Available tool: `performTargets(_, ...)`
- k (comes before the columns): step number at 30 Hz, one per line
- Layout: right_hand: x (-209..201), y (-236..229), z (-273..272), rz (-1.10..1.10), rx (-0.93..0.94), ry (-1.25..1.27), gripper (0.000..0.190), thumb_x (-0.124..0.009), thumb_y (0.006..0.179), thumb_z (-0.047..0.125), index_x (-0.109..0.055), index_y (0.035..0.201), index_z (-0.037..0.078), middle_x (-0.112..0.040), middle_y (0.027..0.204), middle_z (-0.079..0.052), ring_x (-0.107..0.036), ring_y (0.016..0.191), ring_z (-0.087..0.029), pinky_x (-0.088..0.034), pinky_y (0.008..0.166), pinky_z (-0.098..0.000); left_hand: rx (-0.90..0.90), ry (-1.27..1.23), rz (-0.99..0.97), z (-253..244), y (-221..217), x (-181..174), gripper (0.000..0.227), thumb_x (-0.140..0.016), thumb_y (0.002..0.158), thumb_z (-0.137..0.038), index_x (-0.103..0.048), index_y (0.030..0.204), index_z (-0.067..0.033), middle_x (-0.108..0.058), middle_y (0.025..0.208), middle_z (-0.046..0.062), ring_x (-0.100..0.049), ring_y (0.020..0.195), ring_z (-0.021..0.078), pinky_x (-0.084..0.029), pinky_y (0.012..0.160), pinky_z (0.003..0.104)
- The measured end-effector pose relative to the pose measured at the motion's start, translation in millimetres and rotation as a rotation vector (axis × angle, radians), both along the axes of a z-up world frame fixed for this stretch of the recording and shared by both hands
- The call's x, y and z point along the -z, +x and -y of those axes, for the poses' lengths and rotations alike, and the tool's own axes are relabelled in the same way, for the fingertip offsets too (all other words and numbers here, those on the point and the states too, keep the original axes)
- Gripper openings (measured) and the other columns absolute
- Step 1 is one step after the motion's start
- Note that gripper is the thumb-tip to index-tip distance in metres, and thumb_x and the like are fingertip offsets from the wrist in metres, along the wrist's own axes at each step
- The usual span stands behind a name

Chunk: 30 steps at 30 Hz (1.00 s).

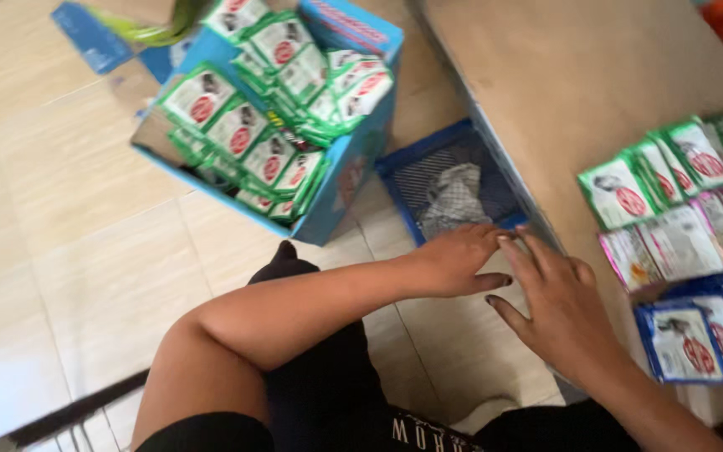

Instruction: The person sits on the floor and repeatedly picks up small sachets from a blue cardboard box, then places them in neat stacks on a nearby table. The person handles both green and blue sachets, arranging them in separate piles.

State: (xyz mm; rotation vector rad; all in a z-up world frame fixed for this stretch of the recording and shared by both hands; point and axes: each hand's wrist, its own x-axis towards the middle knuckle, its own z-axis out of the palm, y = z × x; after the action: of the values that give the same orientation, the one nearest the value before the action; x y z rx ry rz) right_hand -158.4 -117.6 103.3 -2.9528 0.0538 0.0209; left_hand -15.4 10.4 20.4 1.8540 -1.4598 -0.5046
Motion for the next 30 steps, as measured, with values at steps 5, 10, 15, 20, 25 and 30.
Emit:
performTargets(5, 10.3, -4.0, 18.5, 0.022, 0.016, 0.082, 0.09, -0.074, 0.077, 0.039, -0.039, 0.15, 0.001, -0.042, 0.15, -0.027, -0.045, 0.135, -0.042, -0.038, 0.104, -0.0527, -0.26, -0.109, 0.136, -9.4, 47.9, -3.7, 0.067, -0.076, 0.085, -0.035, -0.054, 0.138, -0.0012, -0.056, 0.139, 0.026, -0.052, 0.126, 0.0438, -0.043, 0.103, 0.05)
performTargets(10, 11.9, -5.3, 36.6, 0.062, 0.04, 0.21, 0.086, -0.072, 0.08, 0.037, -0.038, 0.15, 0.0, -0.045, 0.15, -0.027, -0.049, 0.131, -0.044, -0.043, 0.104, -0.0485, -0.703, -0.375, 0.415, -46.8, 144.6, 2.7, 0.059, -0.076, 0.091, -0.029, -0.052, 0.139, -0.0051, -0.059, 0.139, 0.019, -0.057, 0.131, 0.0388, -0.046, 0.113, 0.047)
performTargets(15, 23.4, -2.2, 41.5, 0.058, -0.006, 0.216, 0.084, -0.073, 0.081, 0.038, -0.039, 0.15, 0.003, -0.044, 0.151, -0.026, -0.048, 0.133, -0.043, -0.043, 0.106, -0.0483, -0.923, -0.115, 0.597, -52.7, 186.0, 36.5, 0.078, -0.079, 0.077, -0.038, -0.049, 0.137, 0.0016, -0.061, 0.127, 0.023, -0.059, 0.115, 0.0424, -0.041, 0.099, 0.062)
performTargets(20, 29.4, -5.7, 44.0, -0.032, -0.009, 0.252, 0.084, -0.073, 0.082, 0.039, -0.038, 0.151, 0.009, -0.042, 0.153, -0.024, -0.044, 0.137, -0.042, -0.041, 0.105, -0.0494, -0.981, 0.021, 0.61, -48.0, 199.5, 48.0, 0.039, -0.073, 0.089, -0.026, -0.064, 0.123, -0.0085, -0.07, 0.112, 0.017, -0.066, 0.105, 0.0375, -0.042, 0.095, 0.06)
performTargets(25, 24.4, -10.3, 47.6, 0.011, 0.017, 0.305, 0.08, -0.072, 0.084, 0.04, -0.039, 0.151, 0.009, -0.043, 0.154, -0.023, -0.044, 0.139, -0.039, -0.041, 0.108, -0.0475, -0.968, -0.167, 0.764, -47.1, 184.2, -1.1, 0.017, -0.074, 0.091, -0.018, -0.07, 0.104, -0.0069, -0.069, 0.091, 0.015, -0.064, 0.094, 0.0368, -0.043, 0.101, 0.058)
performTargets(30, 17.5, -9.3, 46.7, 0.084, 0.044, 0.392, 0.083, -0.072, 0.088, 0.038, -0.035, 0.154, 0.003, -0.041, 0.156, -0.025, -0.041, 0.143, -0.042, -0.036, 0.113, -0.0482, -0.544, -0.407, 0.719, -37.5, 107.0, -58.5, 0.013, -0.075, 0.093, -0.012, -0.064, 0.096, -0.0054, -0.068, 0.092, 0.012, -0.064, 0.093, 0.0341, -0.048, 0.104, 0.054)
